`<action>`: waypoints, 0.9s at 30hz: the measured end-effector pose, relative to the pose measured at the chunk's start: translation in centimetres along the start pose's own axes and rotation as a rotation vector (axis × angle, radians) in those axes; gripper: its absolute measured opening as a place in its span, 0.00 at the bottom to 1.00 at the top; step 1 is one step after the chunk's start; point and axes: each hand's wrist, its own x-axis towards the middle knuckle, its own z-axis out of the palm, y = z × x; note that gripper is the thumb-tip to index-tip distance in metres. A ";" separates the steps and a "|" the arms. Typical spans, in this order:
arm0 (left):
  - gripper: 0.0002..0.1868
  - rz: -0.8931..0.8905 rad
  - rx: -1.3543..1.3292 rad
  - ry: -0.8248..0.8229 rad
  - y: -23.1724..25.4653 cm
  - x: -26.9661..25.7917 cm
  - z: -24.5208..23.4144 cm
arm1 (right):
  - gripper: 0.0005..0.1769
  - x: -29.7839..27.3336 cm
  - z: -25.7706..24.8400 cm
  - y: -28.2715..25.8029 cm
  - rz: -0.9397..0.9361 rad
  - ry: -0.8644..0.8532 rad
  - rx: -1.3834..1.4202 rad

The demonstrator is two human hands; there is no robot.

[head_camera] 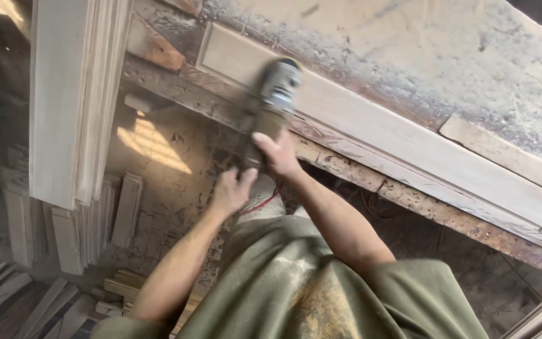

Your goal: The recorder sands a wooden board with a power sander and applies glue to the joints.

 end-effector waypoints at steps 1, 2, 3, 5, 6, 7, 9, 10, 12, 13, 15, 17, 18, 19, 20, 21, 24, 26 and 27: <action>0.38 -0.097 -0.138 0.001 -2.0 0.5 -1.5 | 0.30 2.0 2.0 0.0 -0.024 -0.058 -0.082; 0.38 -0.102 -0.143 -0.012 -1.6 0.5 -3.6 | 0.30 3.4 4.3 -0.2 -0.014 -0.048 -0.087; 0.38 -0.105 -0.193 0.020 -1.1 0.6 -5.5 | 0.34 4.9 6.4 -0.4 0.037 -0.060 -0.097; 0.38 -0.115 -0.249 0.023 -0.2 0.7 -7.6 | 0.38 6.4 8.6 -0.7 0.102 -0.046 -0.116; 0.36 -0.088 -0.243 0.077 0.3 0.7 -8.2 | 0.39 6.7 9.0 -0.9 0.145 -0.041 -0.132; 0.35 -0.061 -0.238 0.130 0.8 0.6 -8.8 | 0.41 6.9 9.5 -1.2 0.187 -0.037 -0.148; 0.36 -0.089 -0.207 0.067 -0.2 0.7 -8.0 | 0.38 5.3 8.5 -1.6 0.156 -0.041 -0.089; 0.38 -0.119 -0.169 0.022 -0.8 0.3 -7.8 | 0.35 4.4 8.4 -1.8 0.122 -0.063 -0.021; 0.39 -0.092 -0.123 -0.056 -3.2 0.0 -5.1 | 0.30 1.4 5.5 0.1 0.115 0.004 -0.043; 0.41 -0.061 -0.070 -0.141 -4.3 -0.1 -3.6 | 0.26 -0.1 4.0 1.1 0.102 0.078 -0.061; 0.40 -0.002 0.002 -0.125 -1.3 -0.2 -4.4 | 0.25 -0.4 3.9 0.9 0.094 0.097 -0.060; 0.39 0.052 0.073 -0.101 -0.3 -0.2 -5.0 | 0.24 0.2 4.2 1.1 0.089 0.107 -0.058; 0.37 0.008 0.038 -0.061 -0.7 -0.1 -5.5 | 0.24 1.1 4.7 1.4 0.113 0.059 -0.061; 0.36 -0.037 0.003 -0.021 -1.1 0.0 -5.9 | 0.24 1.8 5.1 1.7 0.137 0.011 -0.065; 0.36 -0.039 0.001 -0.017 -1.4 0.1 -7.0 | 0.24 3.5 7.0 0.7 0.138 0.006 -0.065; 0.35 -0.088 -0.167 0.019 -1.6 0.2 -8.0 | 0.28 5.1 8.8 -0.3 0.150 -0.043 -0.070; 0.35 -0.121 -0.336 0.061 -0.6 -0.7 -9.1 | 0.32 6.4 11.2 -0.8 0.160 -0.078 -0.079; 0.35 -0.096 -0.339 0.083 0.5 -1.2 -8.5 | 0.33 5.7 10.3 -0.9 0.147 -0.078 -0.085; 0.33 -0.090 -0.296 0.080 0.8 -1.4 -7.7 | 0.32 4.8 9.2 -1.1 0.127 -0.088 -0.059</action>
